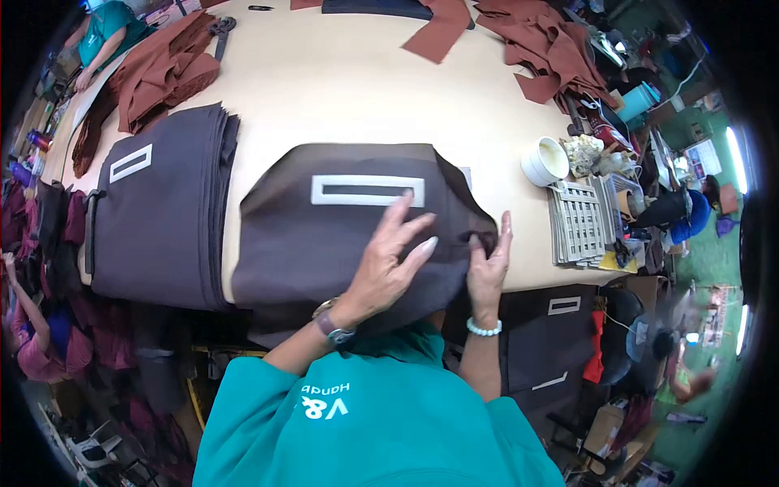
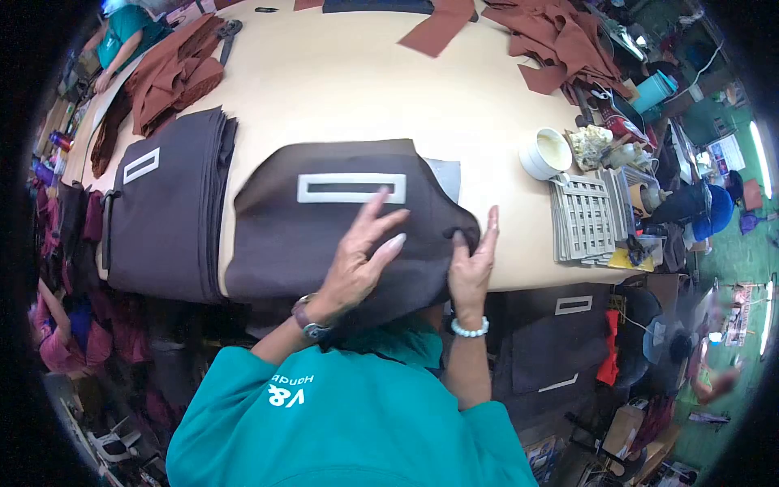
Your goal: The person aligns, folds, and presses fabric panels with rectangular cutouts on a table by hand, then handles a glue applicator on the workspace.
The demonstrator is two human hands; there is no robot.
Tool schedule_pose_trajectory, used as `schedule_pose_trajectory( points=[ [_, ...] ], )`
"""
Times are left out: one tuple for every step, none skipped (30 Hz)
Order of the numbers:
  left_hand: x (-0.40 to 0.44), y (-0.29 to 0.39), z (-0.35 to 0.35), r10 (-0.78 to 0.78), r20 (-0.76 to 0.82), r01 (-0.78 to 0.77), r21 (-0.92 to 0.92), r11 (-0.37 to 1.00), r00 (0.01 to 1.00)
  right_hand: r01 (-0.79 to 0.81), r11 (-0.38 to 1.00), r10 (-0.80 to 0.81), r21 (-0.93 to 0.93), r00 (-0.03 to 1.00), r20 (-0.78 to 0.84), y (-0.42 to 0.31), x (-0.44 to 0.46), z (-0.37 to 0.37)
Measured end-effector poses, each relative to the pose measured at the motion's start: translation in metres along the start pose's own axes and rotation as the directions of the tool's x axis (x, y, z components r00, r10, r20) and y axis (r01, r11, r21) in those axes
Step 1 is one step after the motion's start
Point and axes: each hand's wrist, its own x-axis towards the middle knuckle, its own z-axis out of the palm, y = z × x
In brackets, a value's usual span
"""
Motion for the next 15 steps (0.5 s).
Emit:
schedule_pose_trajectory(
  points=[
    [-0.002, 0.001, -0.008, 0.09, -0.029, -0.081, 0.227, 0.97, 0.995, -0.004, 1.0, 0.003, -0.024, 1.0, -0.012, 0.005, 0.007, -0.01],
    [-0.005, -0.004, -0.018, 0.102, -0.044, -0.076, 0.407, 0.911, 0.994, -0.008, 0.999, 0.006, -0.049, 1.0, -0.024, 0.009, 0.013, -0.019],
    [-0.008, -0.009, -0.027, 0.116, -0.057, -0.063, 0.572, 0.818, 0.992, 0.014, 0.995, -0.017, -0.095, 0.999, -0.032, 0.005, 0.017, -0.027],
    [-0.011, -0.013, -0.036, 0.067, -0.05, -0.021, 0.627, 0.779, 0.997, 0.0, 0.99, -0.004, -0.14, 1.0, -0.031, 0.008, 0.022, -0.035],
    [-0.014, -0.018, -0.042, 0.016, -0.046, 0.019, 0.679, 0.734, 0.999, -0.015, 0.983, 0.01, -0.185, 0.999, -0.031, 0.012, 0.026, -0.042],
    [-0.019, -0.023, -0.046, -0.055, -0.029, 0.059, 0.705, 0.707, 0.998, 0.03, 0.951, -0.045, -0.307, 0.998, -0.04, 0.013, 0.028, -0.047],
    [-0.022, -0.027, -0.047, -0.069, -0.003, 0.048, 0.747, 0.663, 0.998, 0.015, 0.943, -0.028, -0.332, 0.999, -0.035, 0.013, 0.028, -0.049],
    [-0.024, -0.03, -0.048, -0.084, 0.025, 0.032, 0.785, 0.619, 0.996, -0.001, 0.934, -0.011, -0.357, 0.999, -0.033, 0.011, 0.028, -0.051],
    [-0.026, -0.032, -0.047, -0.096, 0.054, 0.011, 0.819, 0.573, 0.994, -0.018, 0.924, 0.005, -0.383, 0.999, -0.035, 0.009, 0.029, -0.053],
    [-0.027, -0.032, -0.046, -0.093, 0.071, -0.005, 0.819, 0.574, 0.993, -0.033, 0.888, 0.008, -0.458, 0.998, -0.056, 0.005, 0.029, -0.054],
    [-0.028, -0.031, -0.044, -0.101, 0.07, -0.001, 0.826, 0.563, 0.992, -0.01, 0.854, -0.018, -0.521, 0.999, -0.049, 0.005, 0.034, -0.06],
    [-0.028, -0.03, -0.044, -0.108, 0.073, -0.001, 0.832, 0.555, 0.992, 0.009, 0.813, -0.043, -0.582, 0.998, -0.045, 0.005, 0.042, -0.067],
    [-0.029, -0.029, -0.043, -0.111, 0.076, -0.003, 0.837, 0.547, 0.991, 0.026, 0.766, -0.067, -0.643, 0.997, -0.04, 0.004, 0.054, -0.075],
    [-0.03, -0.031, -0.044, -0.108, 0.082, -0.009, 0.835, 0.55, 0.991, 0.113, 0.737, -0.195, -0.666, 0.98, -0.05, 0.01, 0.07, -0.084],
    [-0.029, -0.031, -0.043, -0.114, 0.084, -0.007, 0.833, 0.553, 0.99, 0.167, 0.673, -0.264, -0.721, 0.964, -0.024, 0.006, 0.088, -0.093]
  ],
)
